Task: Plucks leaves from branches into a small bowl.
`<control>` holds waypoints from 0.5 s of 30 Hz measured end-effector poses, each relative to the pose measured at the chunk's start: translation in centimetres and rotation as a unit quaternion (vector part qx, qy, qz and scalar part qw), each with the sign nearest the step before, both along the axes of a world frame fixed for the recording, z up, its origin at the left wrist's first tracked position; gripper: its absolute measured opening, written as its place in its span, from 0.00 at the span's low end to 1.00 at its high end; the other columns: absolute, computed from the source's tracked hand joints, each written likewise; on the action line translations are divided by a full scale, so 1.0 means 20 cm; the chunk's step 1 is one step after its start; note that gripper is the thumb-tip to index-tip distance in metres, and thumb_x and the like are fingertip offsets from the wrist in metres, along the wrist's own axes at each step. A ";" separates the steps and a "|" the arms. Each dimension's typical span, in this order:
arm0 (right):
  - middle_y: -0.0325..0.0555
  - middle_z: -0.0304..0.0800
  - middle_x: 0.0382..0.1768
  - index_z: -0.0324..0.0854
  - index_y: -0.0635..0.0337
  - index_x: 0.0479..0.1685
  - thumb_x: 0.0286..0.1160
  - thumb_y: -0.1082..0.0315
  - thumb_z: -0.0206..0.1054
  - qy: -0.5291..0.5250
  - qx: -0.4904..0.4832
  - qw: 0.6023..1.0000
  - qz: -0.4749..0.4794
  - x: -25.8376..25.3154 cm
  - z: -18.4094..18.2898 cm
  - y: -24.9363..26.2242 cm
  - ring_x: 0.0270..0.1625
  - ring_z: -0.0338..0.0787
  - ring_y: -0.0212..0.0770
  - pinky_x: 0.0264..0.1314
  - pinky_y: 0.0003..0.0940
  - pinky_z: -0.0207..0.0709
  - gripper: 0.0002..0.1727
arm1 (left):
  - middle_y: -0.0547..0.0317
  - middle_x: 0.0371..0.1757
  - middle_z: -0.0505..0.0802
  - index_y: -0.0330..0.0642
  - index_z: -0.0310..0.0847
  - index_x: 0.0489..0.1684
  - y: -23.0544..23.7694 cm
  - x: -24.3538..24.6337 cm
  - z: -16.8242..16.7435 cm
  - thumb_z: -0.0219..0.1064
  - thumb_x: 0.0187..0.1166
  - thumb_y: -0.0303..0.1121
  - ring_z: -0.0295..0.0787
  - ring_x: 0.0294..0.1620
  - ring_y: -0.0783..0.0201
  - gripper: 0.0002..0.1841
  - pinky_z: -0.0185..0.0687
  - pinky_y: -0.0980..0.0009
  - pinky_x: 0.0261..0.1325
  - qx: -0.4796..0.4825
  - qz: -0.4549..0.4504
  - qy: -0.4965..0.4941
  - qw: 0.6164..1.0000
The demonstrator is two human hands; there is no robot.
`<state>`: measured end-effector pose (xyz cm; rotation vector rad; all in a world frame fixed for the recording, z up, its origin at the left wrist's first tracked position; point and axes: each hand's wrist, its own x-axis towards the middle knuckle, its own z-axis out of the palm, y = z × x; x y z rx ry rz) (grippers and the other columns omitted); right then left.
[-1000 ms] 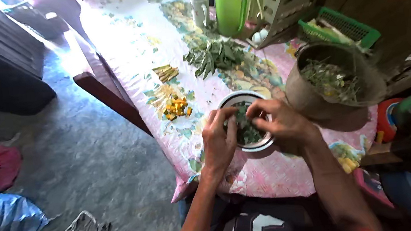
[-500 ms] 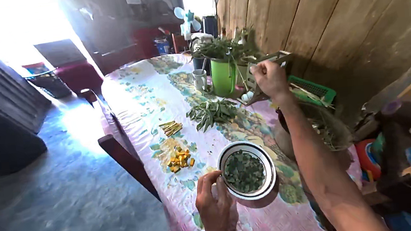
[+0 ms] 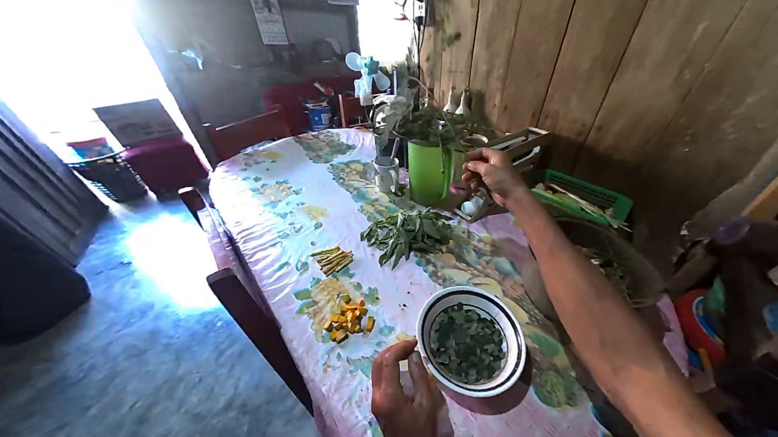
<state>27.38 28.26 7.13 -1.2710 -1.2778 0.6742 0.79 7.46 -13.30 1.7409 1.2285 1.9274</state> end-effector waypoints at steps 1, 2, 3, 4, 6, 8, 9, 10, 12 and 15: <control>0.48 0.87 0.42 0.76 0.68 0.65 0.85 0.75 0.58 -0.024 0.017 1.000 0.010 0.00 0.00 -0.07 0.31 0.86 0.33 0.33 0.28 0.82 0.14 | 0.57 0.47 0.93 0.35 0.89 0.44 0.00 0.00 0.02 0.62 0.76 0.29 0.91 0.54 0.68 0.10 0.87 0.72 0.64 0.015 -0.004 0.002 1.000; 0.47 0.87 0.41 0.77 0.67 0.64 0.85 0.74 0.57 -0.056 0.032 0.998 0.016 0.00 -0.01 -0.15 0.30 0.83 0.32 0.32 0.27 0.79 0.14 | 0.57 0.47 0.94 0.36 0.89 0.44 0.01 0.00 0.06 0.62 0.77 0.30 0.91 0.53 0.68 0.11 0.87 0.72 0.63 0.027 -0.012 0.006 1.000; 0.45 0.86 0.38 0.79 0.65 0.64 0.86 0.71 0.56 -0.092 0.049 0.994 0.017 -0.01 -0.02 -0.25 0.27 0.79 0.32 0.29 0.28 0.76 0.15 | 0.56 0.47 0.93 0.35 0.89 0.47 0.02 0.00 0.12 0.62 0.78 0.30 0.91 0.51 0.69 0.12 0.88 0.72 0.61 0.033 -0.024 0.012 0.999; 0.43 0.86 0.34 0.79 0.60 0.65 0.87 0.66 0.55 -0.126 0.059 0.990 0.016 -0.02 -0.04 -0.37 0.22 0.76 0.31 0.23 0.27 0.73 0.16 | 0.55 0.47 0.93 0.34 0.89 0.50 0.04 0.00 0.19 0.62 0.79 0.30 0.92 0.49 0.70 0.12 0.89 0.73 0.59 0.033 -0.039 0.020 0.999; 0.43 0.85 0.32 0.79 0.48 0.72 0.92 0.57 0.53 -0.165 0.057 0.985 0.019 -0.05 -0.09 -0.61 0.17 0.73 0.34 0.15 0.29 0.69 0.19 | 0.53 0.48 0.92 0.33 0.88 0.59 0.08 0.01 0.36 0.61 0.83 0.30 0.91 0.46 0.69 0.15 0.89 0.72 0.54 0.020 -0.086 0.031 0.996; 0.42 0.84 0.36 0.78 0.48 0.75 0.92 0.57 0.53 -0.166 0.068 0.983 0.046 -0.09 -0.12 -0.75 0.19 0.74 0.34 0.17 0.29 0.72 0.20 | 0.53 0.47 0.92 0.34 0.86 0.63 0.15 0.05 0.51 0.60 0.85 0.32 0.91 0.43 0.68 0.16 0.90 0.71 0.50 -0.008 -0.137 0.032 0.990; 0.42 0.86 0.37 0.80 0.49 0.73 0.91 0.59 0.53 -0.157 0.066 0.983 0.064 -0.12 -0.15 -0.82 0.20 0.77 0.32 0.19 0.28 0.76 0.19 | 0.53 0.47 0.92 0.35 0.85 0.64 0.18 0.07 0.56 0.60 0.86 0.34 0.91 0.43 0.67 0.17 0.90 0.69 0.49 -0.027 -0.161 0.029 0.986; 0.41 0.87 0.39 0.81 0.52 0.70 0.90 0.62 0.54 -0.148 0.059 0.983 0.091 -0.14 -0.17 -0.88 0.22 0.80 0.32 0.21 0.28 0.79 0.18 | 0.54 0.48 0.93 0.38 0.85 0.66 0.20 0.09 0.61 0.59 0.87 0.35 0.92 0.43 0.66 0.17 0.91 0.66 0.49 -0.046 -0.186 0.020 0.981; 0.41 0.90 0.40 0.84 0.57 0.62 0.86 0.67 0.56 -0.141 0.051 0.977 0.149 -0.20 -0.23 -1.01 0.25 0.83 0.30 0.27 0.26 0.82 0.15 | 0.56 0.54 0.93 0.41 0.82 0.72 0.21 0.09 0.69 0.57 0.90 0.38 0.93 0.44 0.65 0.18 0.92 0.63 0.50 -0.081 -0.245 0.004 0.966; 0.43 0.90 0.36 0.87 0.66 0.51 0.81 0.72 0.61 -0.160 0.084 0.966 0.184 -0.29 -0.34 -1.14 0.27 0.84 0.29 0.31 0.25 0.83 0.10 | 0.58 0.51 0.93 0.42 0.84 0.66 0.17 0.09 0.69 0.56 0.91 0.36 0.91 0.40 0.65 0.16 0.91 0.64 0.48 -0.080 -0.356 -0.041 0.930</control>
